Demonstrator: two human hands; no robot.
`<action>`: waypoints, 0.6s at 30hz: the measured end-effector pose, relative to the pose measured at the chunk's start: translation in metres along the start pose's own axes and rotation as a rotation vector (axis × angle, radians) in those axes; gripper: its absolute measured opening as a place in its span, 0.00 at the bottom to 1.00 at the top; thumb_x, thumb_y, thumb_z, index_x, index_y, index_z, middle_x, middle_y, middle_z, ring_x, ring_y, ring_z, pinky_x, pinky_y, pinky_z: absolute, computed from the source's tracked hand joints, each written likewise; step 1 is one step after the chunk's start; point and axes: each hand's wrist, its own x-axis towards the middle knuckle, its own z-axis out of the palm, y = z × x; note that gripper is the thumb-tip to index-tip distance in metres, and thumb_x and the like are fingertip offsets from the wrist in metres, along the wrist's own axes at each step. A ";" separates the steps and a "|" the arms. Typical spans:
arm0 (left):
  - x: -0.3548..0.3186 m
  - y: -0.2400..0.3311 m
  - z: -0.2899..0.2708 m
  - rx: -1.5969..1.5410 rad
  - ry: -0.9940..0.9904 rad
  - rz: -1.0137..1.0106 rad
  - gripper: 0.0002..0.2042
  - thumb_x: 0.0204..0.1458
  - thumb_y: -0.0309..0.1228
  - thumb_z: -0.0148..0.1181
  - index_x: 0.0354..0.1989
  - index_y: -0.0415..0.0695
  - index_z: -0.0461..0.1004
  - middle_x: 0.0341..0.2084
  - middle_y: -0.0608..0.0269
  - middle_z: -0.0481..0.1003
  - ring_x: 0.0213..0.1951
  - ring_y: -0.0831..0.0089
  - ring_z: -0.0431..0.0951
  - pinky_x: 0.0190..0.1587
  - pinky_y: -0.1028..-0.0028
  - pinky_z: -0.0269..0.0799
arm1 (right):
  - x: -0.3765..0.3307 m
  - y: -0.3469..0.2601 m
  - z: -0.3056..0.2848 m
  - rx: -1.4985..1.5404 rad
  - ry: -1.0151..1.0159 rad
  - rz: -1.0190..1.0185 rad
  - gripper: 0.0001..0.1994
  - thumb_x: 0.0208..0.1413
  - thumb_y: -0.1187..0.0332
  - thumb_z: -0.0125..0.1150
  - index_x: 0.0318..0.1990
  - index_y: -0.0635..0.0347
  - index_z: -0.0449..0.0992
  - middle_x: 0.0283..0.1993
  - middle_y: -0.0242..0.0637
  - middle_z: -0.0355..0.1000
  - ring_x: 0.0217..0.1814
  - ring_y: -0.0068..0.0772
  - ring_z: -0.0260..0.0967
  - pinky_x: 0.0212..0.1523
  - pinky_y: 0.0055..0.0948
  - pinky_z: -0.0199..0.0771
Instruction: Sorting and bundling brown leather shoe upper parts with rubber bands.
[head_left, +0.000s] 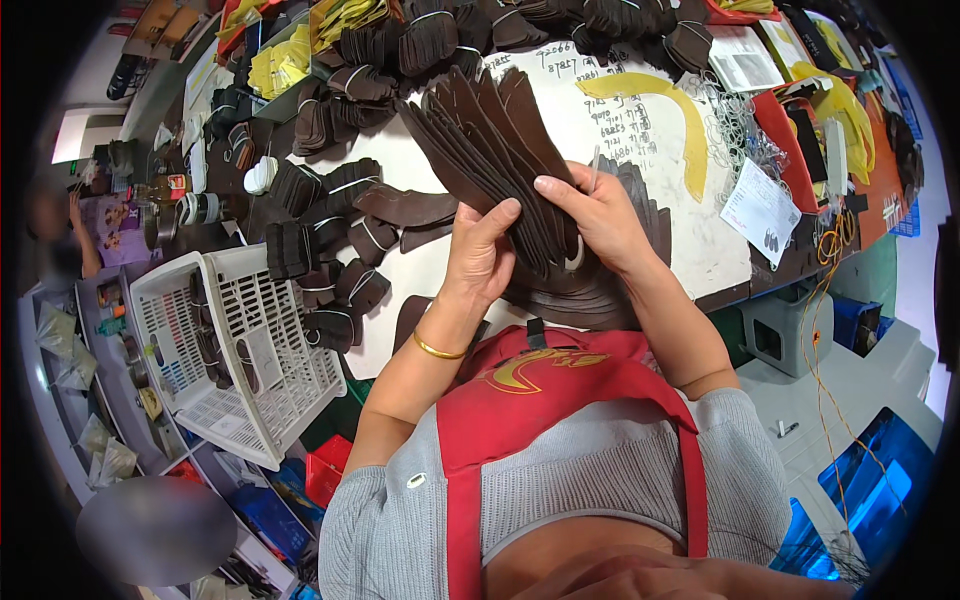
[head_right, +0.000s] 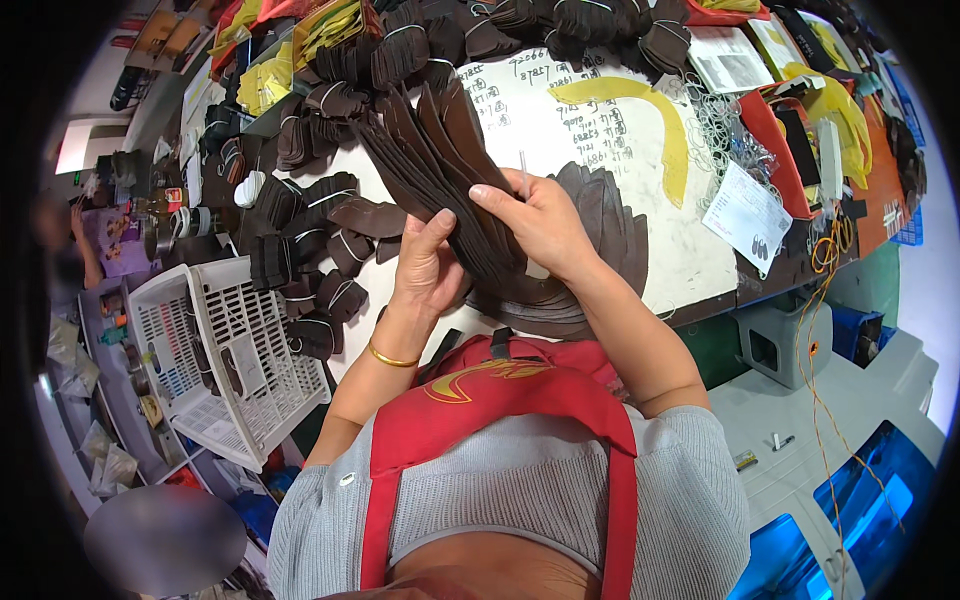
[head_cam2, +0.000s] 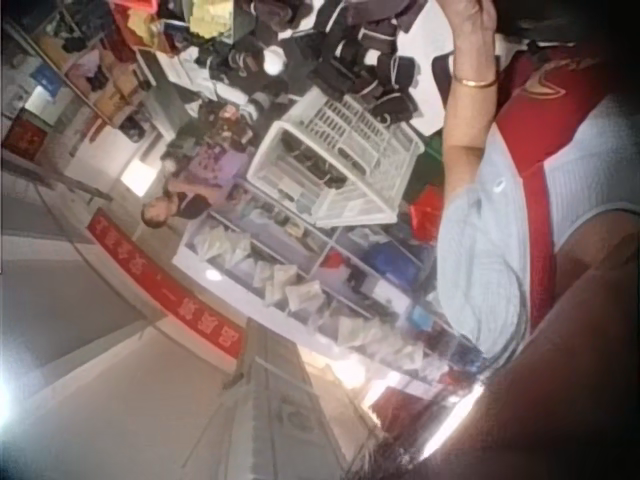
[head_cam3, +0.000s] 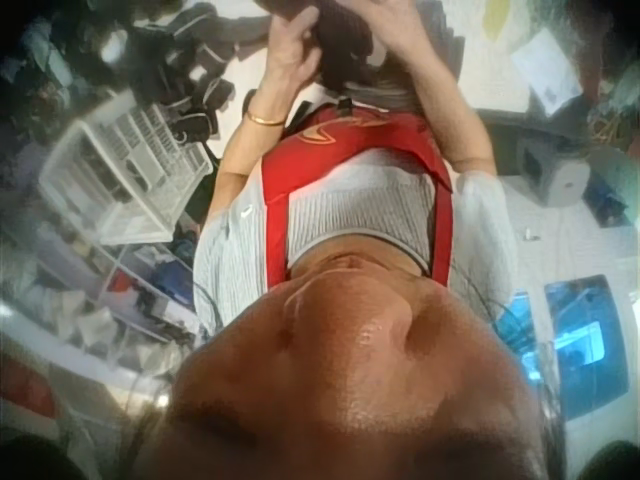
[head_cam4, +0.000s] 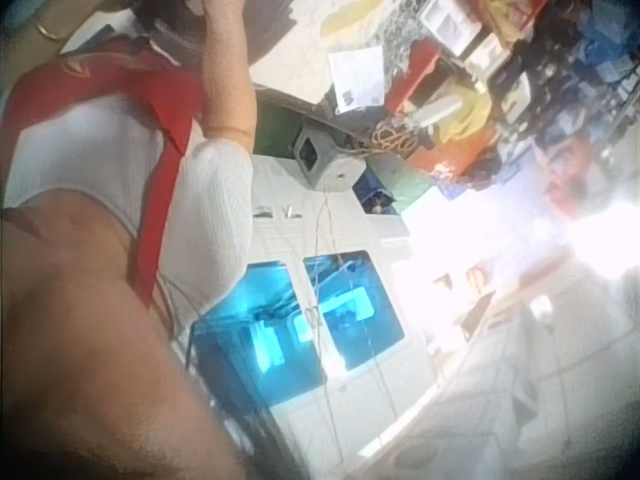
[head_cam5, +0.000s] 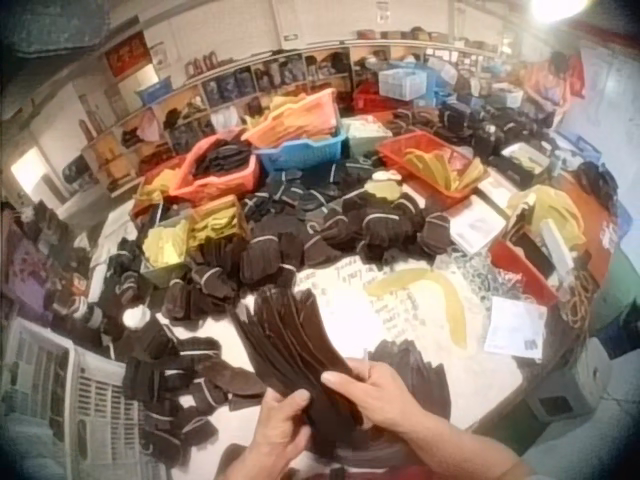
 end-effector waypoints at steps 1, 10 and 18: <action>-0.001 0.000 0.000 -0.012 0.003 -0.008 0.24 0.50 0.25 0.67 0.55 0.43 0.66 0.47 0.59 0.75 0.48 0.67 0.78 0.53 0.66 0.78 | 0.000 0.001 0.000 -0.016 0.021 -0.032 0.12 0.61 0.70 0.58 0.47 0.69 0.76 0.44 0.33 0.77 0.42 0.15 0.71 0.45 0.18 0.72; -0.006 0.002 -0.013 -0.108 -0.063 -0.007 0.23 0.51 0.27 0.66 0.54 0.40 0.67 0.45 0.57 0.76 0.47 0.66 0.79 0.51 0.65 0.79 | -0.009 0.011 0.017 -0.149 0.135 -0.292 0.12 0.60 0.71 0.60 0.47 0.71 0.75 0.39 0.34 0.77 0.40 0.15 0.69 0.42 0.20 0.71; -0.011 -0.002 -0.026 -0.189 -0.098 -0.043 0.21 0.50 0.27 0.66 0.53 0.39 0.69 0.46 0.59 0.76 0.48 0.67 0.78 0.55 0.67 0.76 | -0.020 0.013 0.026 -0.375 0.157 -0.328 0.13 0.61 0.67 0.59 0.47 0.67 0.77 0.35 0.33 0.77 0.39 0.15 0.68 0.42 0.20 0.70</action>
